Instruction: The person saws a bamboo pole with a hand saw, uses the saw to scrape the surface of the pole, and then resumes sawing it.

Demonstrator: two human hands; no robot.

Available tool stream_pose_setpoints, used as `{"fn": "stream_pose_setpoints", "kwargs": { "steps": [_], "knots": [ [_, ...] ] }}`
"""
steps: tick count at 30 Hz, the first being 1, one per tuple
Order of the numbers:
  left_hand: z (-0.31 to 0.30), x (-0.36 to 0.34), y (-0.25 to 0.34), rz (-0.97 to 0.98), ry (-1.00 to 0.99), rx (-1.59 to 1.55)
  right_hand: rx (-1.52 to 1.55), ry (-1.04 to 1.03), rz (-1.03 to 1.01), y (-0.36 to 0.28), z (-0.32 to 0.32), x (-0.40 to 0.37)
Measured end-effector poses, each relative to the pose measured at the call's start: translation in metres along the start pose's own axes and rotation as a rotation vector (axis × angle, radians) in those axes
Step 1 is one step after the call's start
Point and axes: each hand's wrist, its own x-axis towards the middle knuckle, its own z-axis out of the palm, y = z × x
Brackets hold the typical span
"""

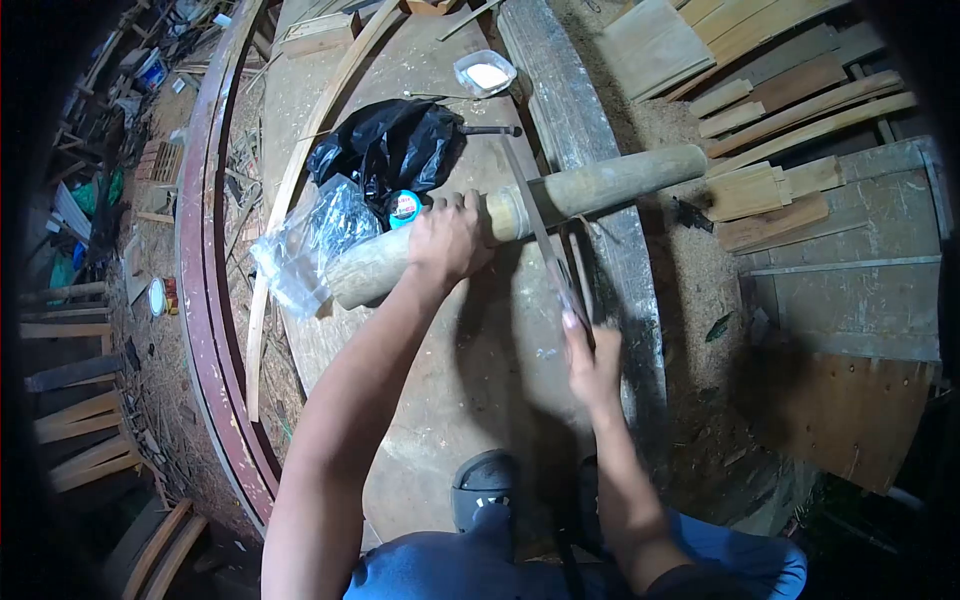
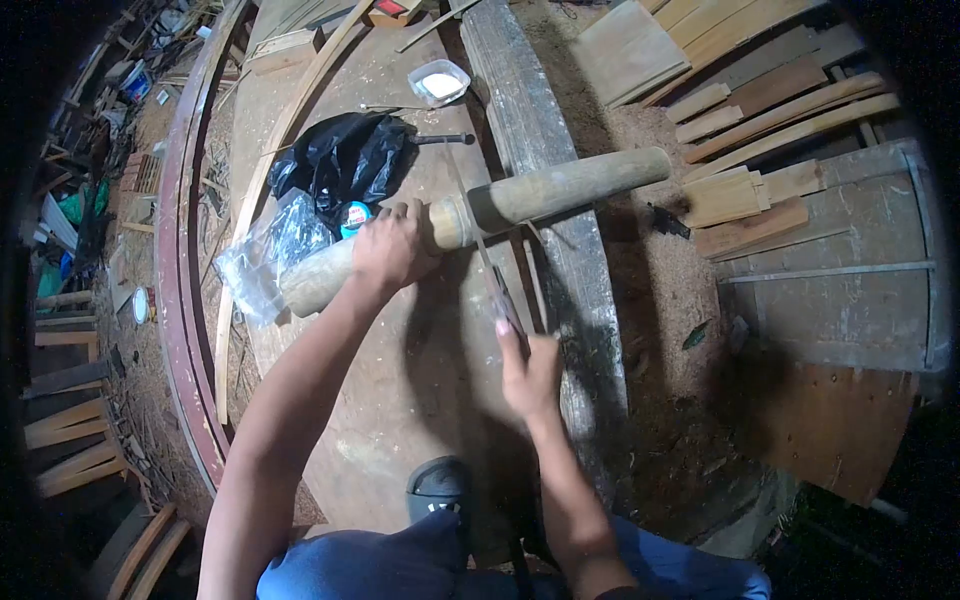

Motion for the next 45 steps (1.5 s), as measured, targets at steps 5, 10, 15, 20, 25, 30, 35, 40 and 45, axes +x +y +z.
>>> {"fn": "stream_pose_setpoints", "kwargs": {
  "steps": [5, 10, 15, 20, 25, 30, 35, 40, 45],
  "knots": [
    [-0.005, -0.003, 0.002, 0.014, 0.004, 0.024, -0.141, -0.026, 0.025, -0.007, 0.010, 0.039],
    [-0.005, -0.003, 0.002, 0.004, 0.001, 0.013, -0.014, 0.037, 0.101, 0.000, -0.016, -0.035],
    [-0.010, -0.004, 0.002, 0.013, 0.000, 0.015, -0.087, -0.013, 0.064, -0.023, -0.016, 0.019],
    [-0.005, -0.006, 0.005, 0.028, 0.023, 0.029, -0.227, -0.050, 0.017, -0.034, 0.001, 0.027],
    [-0.003, -0.013, 0.007, 0.044, 0.066, 0.082, -0.153, -0.012, 0.111, -0.028, -0.019, -0.022],
    [-0.003, -0.006, 0.004, 0.001, 0.061, 0.000, -0.215, 0.023, -0.048, -0.028, 0.017, 0.050],
    [0.002, -0.014, 0.009, 0.041, 0.109, 0.044, -0.145, -0.046, -0.036, -0.026, -0.012, 0.007],
    [-0.001, -0.019, 0.012, 0.034, 0.158, 0.031, -0.152, -0.041, 0.011, -0.033, -0.013, 0.012],
    [-0.001, -0.018, 0.008, 0.046, 0.142, 0.021, -0.152, -0.050, 0.091, -0.039, 0.006, 0.049]
  ]
}}
